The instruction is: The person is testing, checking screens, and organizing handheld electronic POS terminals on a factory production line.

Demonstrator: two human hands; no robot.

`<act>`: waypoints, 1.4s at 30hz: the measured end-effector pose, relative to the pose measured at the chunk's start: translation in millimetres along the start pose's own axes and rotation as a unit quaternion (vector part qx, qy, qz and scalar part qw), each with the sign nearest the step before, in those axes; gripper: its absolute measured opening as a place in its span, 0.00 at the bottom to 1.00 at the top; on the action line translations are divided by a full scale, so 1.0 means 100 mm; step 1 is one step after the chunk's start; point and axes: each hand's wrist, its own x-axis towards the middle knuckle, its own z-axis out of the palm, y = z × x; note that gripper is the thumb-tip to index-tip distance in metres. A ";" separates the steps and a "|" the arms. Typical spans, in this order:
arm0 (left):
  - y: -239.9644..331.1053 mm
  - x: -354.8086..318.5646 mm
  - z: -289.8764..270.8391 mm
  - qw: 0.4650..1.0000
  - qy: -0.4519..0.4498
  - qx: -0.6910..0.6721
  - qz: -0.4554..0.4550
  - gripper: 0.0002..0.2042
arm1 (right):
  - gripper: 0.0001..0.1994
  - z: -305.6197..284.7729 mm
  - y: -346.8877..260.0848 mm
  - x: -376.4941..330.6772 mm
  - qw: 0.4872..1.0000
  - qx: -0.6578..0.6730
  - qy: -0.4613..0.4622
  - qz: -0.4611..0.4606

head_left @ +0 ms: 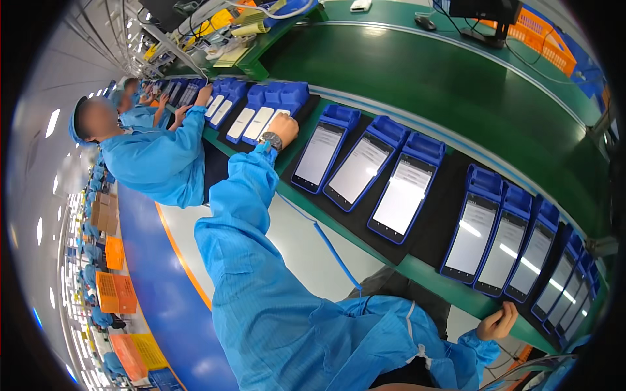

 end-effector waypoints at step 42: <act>0.02 -0.29 0.03 0.879 0.057 -0.403 -0.249 0.40 | 0.09 0.04 -0.01 0.02 1.000 -0.010 0.015 0.015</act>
